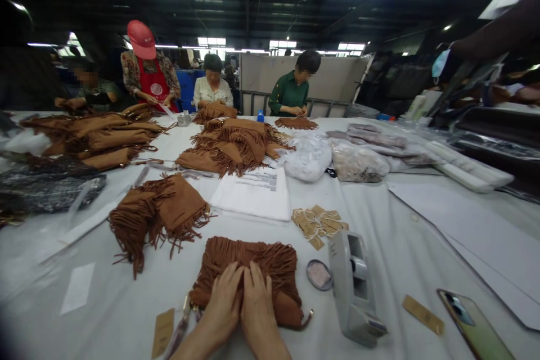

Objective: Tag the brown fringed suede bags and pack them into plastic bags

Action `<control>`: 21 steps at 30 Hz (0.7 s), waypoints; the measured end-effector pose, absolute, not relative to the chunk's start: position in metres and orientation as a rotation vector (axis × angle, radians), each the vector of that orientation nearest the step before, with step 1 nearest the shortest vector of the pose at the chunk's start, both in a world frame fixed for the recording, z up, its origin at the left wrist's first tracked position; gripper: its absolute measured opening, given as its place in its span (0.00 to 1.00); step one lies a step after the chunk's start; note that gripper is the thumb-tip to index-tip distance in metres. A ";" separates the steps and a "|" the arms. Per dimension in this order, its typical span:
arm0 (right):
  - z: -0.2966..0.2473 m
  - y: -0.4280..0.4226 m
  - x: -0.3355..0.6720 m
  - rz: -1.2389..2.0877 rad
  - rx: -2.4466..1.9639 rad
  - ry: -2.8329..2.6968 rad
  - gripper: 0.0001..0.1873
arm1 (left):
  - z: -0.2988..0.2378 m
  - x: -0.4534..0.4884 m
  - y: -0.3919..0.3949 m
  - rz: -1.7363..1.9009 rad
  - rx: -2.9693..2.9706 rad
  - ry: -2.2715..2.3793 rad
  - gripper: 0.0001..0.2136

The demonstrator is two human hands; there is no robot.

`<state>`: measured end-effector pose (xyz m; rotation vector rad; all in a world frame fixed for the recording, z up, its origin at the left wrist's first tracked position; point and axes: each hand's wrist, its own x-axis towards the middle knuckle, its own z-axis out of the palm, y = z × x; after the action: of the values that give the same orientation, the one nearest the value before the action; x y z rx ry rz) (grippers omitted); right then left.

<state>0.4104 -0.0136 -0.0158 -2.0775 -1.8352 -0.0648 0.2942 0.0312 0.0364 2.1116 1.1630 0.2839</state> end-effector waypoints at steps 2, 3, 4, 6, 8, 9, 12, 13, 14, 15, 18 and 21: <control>-0.002 -0.024 0.407 0.015 -2.005 -1.863 0.36 | 0.037 0.291 0.023 0.359 2.064 1.063 0.25; 0.005 -0.030 0.406 0.052 -1.956 -1.856 0.36 | 0.039 0.289 0.019 0.400 2.036 1.000 0.25; 0.011 -0.035 0.405 0.091 -1.899 -1.840 0.35 | 0.041 0.286 0.016 0.437 2.009 0.929 0.24; 0.022 -0.046 0.406 0.153 -1.757 -1.825 0.33 | 0.047 0.278 0.015 0.525 1.969 0.807 0.21; 0.029 -0.055 0.414 0.133 -1.640 -1.822 0.30 | 0.051 0.265 0.025 0.672 1.955 0.825 0.18; 0.031 -0.058 0.420 0.084 -1.631 -1.790 0.29 | 0.051 0.257 0.034 0.776 1.954 0.906 0.18; 0.028 -0.058 0.449 -0.074 -1.810 -1.517 0.23 | 0.040 0.239 0.068 1.039 1.929 1.284 0.23; 0.026 -0.053 0.459 -0.106 -1.892 -1.408 0.23 | 0.033 0.237 0.077 1.025 1.915 1.372 0.25; 0.022 -0.046 0.468 -0.128 -1.964 -1.324 0.24 | 0.025 0.237 0.083 0.964 1.899 1.413 0.27; 0.019 -0.038 0.475 -0.146 -2.020 -1.270 0.26 | 0.017 0.239 0.086 0.878 1.893 1.409 0.29; 0.006 -0.008 0.480 -0.168 -2.116 -1.297 0.31 | -0.003 0.253 0.073 0.665 1.954 1.280 0.29; -0.009 0.013 0.461 -0.135 -2.160 -1.494 0.27 | -0.006 0.264 0.049 0.599 2.051 1.210 0.27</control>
<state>0.4614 0.0132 -0.0088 -2.1600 -1.4937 -0.1346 0.2643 0.0492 -0.0057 2.0507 1.2102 0.5991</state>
